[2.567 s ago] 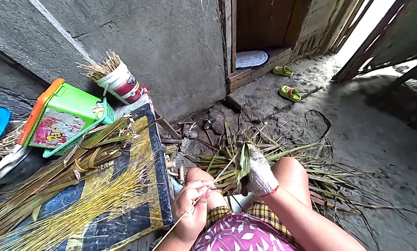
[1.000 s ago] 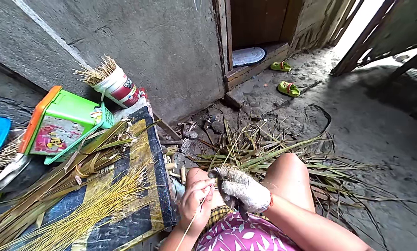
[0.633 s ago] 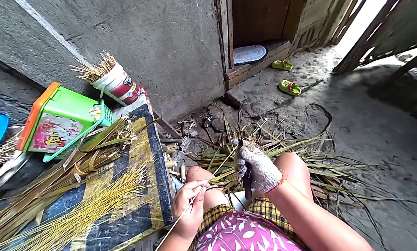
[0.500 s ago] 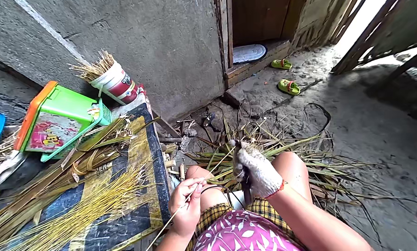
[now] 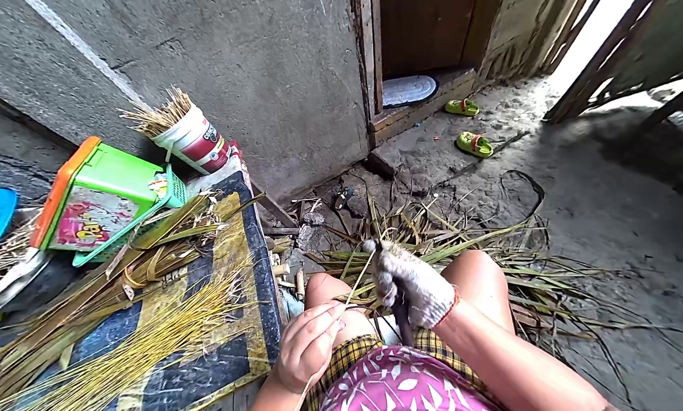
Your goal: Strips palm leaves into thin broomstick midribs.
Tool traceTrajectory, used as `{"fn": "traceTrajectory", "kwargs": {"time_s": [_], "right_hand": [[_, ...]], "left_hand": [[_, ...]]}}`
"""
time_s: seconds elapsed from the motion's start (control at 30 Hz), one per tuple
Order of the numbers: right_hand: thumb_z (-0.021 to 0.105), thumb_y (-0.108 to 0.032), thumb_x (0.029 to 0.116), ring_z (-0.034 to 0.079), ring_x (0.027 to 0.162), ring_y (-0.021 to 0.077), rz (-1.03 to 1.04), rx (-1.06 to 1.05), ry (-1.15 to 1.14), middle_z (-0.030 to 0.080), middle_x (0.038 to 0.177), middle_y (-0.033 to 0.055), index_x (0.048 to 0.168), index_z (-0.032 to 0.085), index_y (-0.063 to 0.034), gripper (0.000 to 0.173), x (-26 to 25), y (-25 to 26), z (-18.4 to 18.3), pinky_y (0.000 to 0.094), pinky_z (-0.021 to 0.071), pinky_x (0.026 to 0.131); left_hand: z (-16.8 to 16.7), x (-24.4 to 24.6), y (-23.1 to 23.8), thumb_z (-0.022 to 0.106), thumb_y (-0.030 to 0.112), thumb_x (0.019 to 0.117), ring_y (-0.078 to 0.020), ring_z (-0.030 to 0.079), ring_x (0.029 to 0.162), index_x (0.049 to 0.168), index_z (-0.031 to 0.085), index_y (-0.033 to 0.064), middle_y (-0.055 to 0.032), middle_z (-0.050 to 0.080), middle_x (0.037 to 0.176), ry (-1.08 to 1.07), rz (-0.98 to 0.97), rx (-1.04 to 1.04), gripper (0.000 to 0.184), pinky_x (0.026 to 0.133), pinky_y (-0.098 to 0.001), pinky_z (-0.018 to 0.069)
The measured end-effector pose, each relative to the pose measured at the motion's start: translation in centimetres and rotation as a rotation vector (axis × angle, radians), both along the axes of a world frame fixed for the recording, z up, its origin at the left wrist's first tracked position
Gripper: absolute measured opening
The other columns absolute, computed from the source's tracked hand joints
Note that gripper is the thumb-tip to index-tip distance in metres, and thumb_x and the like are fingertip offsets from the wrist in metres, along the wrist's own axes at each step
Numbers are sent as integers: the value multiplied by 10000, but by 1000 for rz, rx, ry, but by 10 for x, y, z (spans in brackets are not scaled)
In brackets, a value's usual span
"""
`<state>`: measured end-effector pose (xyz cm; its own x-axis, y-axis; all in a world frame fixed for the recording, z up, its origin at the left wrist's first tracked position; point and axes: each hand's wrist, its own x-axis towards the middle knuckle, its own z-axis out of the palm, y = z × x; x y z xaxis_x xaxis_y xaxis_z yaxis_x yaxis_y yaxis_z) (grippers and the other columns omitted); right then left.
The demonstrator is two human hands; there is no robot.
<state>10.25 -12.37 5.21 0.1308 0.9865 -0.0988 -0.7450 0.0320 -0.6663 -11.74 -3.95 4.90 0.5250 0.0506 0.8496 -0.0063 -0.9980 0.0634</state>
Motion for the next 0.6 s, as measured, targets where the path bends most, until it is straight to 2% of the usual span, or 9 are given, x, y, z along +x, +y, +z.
{"fn": "traceTrajectory", "kwargs": {"time_s": [0.03,0.13,0.2,0.27,0.37,0.4,0.47,0.53,0.6], "right_hand": [[400,-135,1045,536,472,74,-38,-5,25,519,629,-26,1320,494,-114,291,5,2,-1,226,510,455],[384,-143,1061,536,476,83,-126,-24,22,514,634,-15,1310,474,-99,269,4,3,-1,232,510,459],[384,-126,1066,546,487,91,-198,-30,-15,527,643,-7,1357,454,-81,303,-3,2,0,235,515,465],[416,-117,1041,549,515,88,-208,14,-113,532,668,-20,1455,403,-90,415,-8,0,-2,242,519,487],[544,-141,956,569,574,75,-9,88,-369,583,760,-25,1515,403,-96,579,-20,-11,1,247,521,519],[559,-135,940,578,597,71,73,102,-439,609,810,-17,1500,434,-85,576,-27,-15,3,244,522,532],[563,-126,937,592,631,56,154,130,-497,635,869,-22,1387,526,-84,453,-38,-17,1,229,529,557],[553,-122,946,583,604,67,121,85,-422,617,806,-24,1361,541,-77,418,-37,-13,-2,235,521,539],[504,-116,968,555,542,78,15,-2,-281,564,700,-28,1390,494,-87,423,-24,-5,-1,243,505,498]], "left_hand": [[0,1,-2,616,91,1024,-150,701,1084,998,517,101,-42,693,1089,-6,2,-22,102,943,-277,584],[-2,5,-6,607,129,1037,-121,711,1051,1002,541,106,-16,701,1076,-74,-2,-183,77,911,-261,601],[0,9,-11,607,203,1045,-87,722,1014,981,554,135,23,721,1062,-126,18,-333,107,878,-238,608],[-1,14,-16,633,246,1031,-77,732,969,957,587,163,48,737,1061,-176,13,-496,121,842,-226,618],[-4,19,-18,650,230,1018,-112,736,978,1000,623,166,22,738,1121,-195,-45,-694,72,858,-254,624],[-5,22,-19,652,221,1017,-114,739,978,1010,632,166,18,742,1126,-206,-66,-735,59,857,-259,626],[-6,25,-21,657,215,1012,-95,737,955,1008,646,168,26,745,1109,-213,-81,-795,48,839,-251,624],[-4,25,-22,656,174,1008,-121,754,915,1019,655,144,-5,762,1075,-227,-113,-847,32,817,-265,637],[-3,21,-21,644,152,1012,-139,758,901,1039,655,144,-23,767,1060,-251,-150,-893,30,815,-271,636]]}}
